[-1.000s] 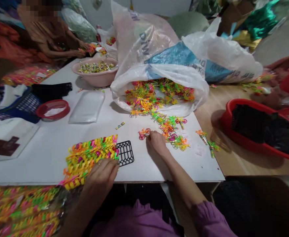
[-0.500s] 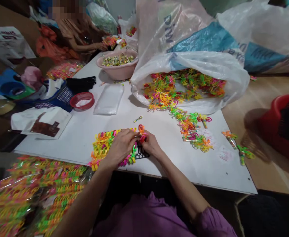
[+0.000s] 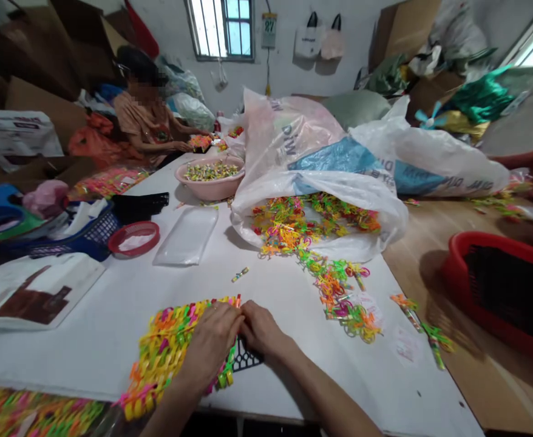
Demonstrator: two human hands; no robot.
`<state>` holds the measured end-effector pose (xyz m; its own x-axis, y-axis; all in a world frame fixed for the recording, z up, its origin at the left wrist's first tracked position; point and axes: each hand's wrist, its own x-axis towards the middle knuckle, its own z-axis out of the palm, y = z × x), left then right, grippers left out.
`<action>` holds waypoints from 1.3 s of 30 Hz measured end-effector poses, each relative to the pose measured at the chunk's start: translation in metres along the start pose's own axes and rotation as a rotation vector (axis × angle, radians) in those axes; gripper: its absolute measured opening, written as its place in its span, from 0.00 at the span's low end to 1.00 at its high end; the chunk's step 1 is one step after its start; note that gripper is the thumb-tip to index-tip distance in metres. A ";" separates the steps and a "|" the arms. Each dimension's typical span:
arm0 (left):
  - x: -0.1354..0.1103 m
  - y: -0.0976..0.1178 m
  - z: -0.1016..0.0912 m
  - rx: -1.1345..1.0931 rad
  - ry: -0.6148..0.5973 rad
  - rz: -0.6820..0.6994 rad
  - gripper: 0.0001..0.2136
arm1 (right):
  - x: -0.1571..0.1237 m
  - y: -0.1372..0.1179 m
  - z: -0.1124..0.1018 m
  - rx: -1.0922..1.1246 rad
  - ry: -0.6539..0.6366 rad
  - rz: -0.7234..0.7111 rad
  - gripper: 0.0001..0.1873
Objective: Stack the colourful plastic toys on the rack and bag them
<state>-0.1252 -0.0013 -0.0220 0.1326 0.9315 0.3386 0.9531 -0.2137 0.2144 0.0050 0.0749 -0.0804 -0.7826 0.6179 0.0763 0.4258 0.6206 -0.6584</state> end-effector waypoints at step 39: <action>0.003 0.003 -0.007 -0.078 0.042 -0.069 0.09 | 0.003 0.008 -0.027 -0.210 -0.015 -0.062 0.08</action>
<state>-0.1237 -0.0016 -0.0142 0.0545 0.9319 0.3587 0.9352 -0.1735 0.3086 0.0175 0.0946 -0.0653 -0.8159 0.5695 0.0997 0.4609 0.7448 -0.4825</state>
